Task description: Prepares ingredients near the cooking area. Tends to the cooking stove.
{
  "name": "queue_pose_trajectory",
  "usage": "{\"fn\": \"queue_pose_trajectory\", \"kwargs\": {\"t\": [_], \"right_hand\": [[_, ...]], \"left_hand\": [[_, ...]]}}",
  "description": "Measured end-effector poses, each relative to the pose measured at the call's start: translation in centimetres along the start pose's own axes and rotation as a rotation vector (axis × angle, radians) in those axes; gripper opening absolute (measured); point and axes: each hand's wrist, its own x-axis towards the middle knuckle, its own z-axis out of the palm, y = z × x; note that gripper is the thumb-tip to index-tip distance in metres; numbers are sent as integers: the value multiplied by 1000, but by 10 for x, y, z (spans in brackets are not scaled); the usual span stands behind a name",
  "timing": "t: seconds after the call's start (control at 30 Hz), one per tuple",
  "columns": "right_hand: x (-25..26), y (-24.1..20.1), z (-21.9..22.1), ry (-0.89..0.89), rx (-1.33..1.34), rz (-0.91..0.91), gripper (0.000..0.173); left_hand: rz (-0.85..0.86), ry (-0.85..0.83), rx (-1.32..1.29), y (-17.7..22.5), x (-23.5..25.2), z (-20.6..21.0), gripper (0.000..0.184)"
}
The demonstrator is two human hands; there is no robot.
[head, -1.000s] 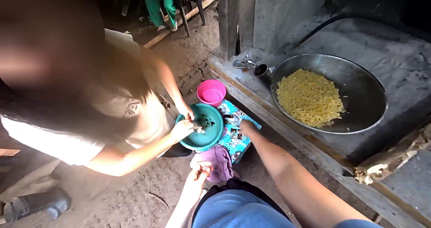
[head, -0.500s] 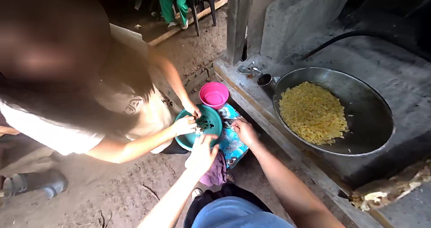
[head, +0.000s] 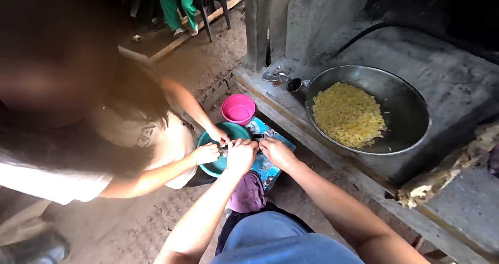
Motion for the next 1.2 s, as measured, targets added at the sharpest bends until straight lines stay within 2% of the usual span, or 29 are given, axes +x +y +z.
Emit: {"fn": "queue_pose_trajectory", "kwargs": {"t": [0.1,0.2,0.33,0.47,0.57,0.6,0.73,0.8,0.83,0.93,1.0,1.1,1.2], "right_hand": [[1,0,-8,7,131,138,25],[4,-3,-12,-32,321,335,24],[3,-4,6,38,666,561,25],[-1,-3,9,44,878,602,25],[-3,0,-1,23,838,563,27],[-3,-2,-5,28,834,568,26],[-3,-17,-8,65,912,647,25],[-3,-19,-7,66,903,654,24],[-3,-19,-8,52,865,635,25],[-5,-16,-12,4,676,528,29],[-5,-11,-16,-8,569,463,29],[-2,-12,-19,2,426,411,27],[3,-21,-18,17,264,331,33]], "left_hand": [[167,146,6,-6,11,12,27],[298,221,33,-12,19,20,25],[470,390,82,-20,24,40,16],[518,353,90,-29,28,43,20],[442,152,34,-26,28,20,29],[447,147,37,-25,28,13,28],[574,380,110,-31,27,16,17],[567,400,116,-33,26,18,17],[525,345,89,-32,25,14,19],[325,30,-60,-28,24,-10,27],[254,-79,-98,-31,27,-25,28],[216,-128,-87,-30,24,-39,27],[175,-103,-124,-28,22,-41,25]]}}
